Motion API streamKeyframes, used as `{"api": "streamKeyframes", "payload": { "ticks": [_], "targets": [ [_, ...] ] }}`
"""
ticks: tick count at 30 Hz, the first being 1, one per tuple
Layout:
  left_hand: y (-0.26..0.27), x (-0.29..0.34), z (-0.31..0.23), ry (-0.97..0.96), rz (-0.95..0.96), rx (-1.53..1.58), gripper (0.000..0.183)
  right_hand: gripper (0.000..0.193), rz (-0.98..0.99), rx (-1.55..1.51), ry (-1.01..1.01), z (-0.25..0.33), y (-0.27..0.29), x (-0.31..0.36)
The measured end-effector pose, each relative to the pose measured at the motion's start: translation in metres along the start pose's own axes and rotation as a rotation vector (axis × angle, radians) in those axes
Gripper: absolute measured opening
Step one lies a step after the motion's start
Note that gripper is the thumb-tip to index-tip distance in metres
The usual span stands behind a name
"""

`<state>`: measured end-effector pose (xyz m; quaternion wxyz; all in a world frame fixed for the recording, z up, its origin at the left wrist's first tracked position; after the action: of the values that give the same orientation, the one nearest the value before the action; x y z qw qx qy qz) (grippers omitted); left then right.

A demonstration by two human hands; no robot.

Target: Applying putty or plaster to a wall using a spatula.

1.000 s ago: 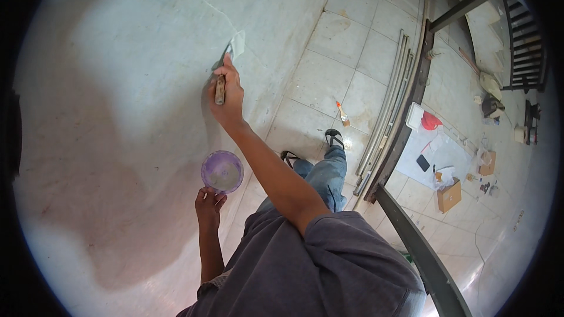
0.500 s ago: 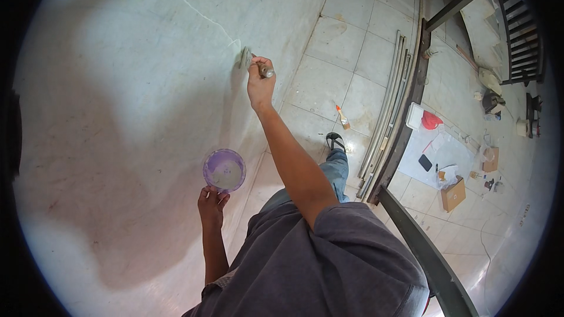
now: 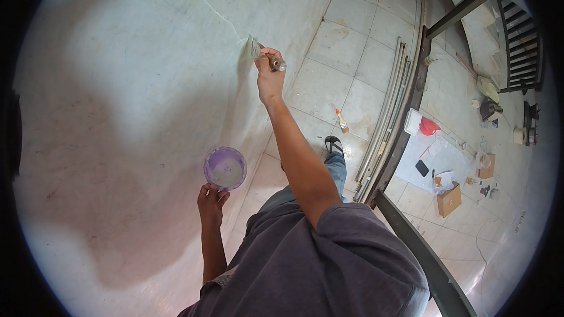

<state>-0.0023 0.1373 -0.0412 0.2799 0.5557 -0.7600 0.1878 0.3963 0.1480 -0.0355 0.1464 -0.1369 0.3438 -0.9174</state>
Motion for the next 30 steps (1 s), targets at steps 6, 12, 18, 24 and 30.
{"api": "streamKeyframes", "payload": {
  "ticks": [6,12,18,24,30],
  "targets": [
    [0.003,-0.002,0.001,0.011,-0.003,0.011,0.014,0.010,0.075,0.051,0.033,0.009,-0.009,0.002],
    [0.003,-0.001,-0.001,0.015,-0.001,0.005,0.014,0.007,0.093,0.052,0.094,0.018,-0.019,0.008],
    [0.004,-0.003,0.001,0.012,0.023,0.010,0.015,0.009,0.178,0.183,0.141,0.026,-0.025,0.020],
    [0.001,0.003,-0.002,0.000,0.011,0.019,0.015,0.011,0.132,0.000,0.101,0.029,-0.014,0.019],
    [0.004,0.000,0.003,0.003,0.000,0.015,0.014,0.007,0.047,0.128,0.185,0.014,-0.016,0.004]
  ]
}}
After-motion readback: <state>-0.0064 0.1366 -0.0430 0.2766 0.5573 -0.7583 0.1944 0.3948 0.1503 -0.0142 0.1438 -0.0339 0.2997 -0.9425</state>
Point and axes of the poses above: each hand's wrist, its own x-axis away from the middle knuckle, its own y-axis out of the back of the hand, z = x × y, the point moved 7 cm from there along -x, towards the middle knuckle, and after that the axes turned 1 degree about x, right-handed, at the moved point
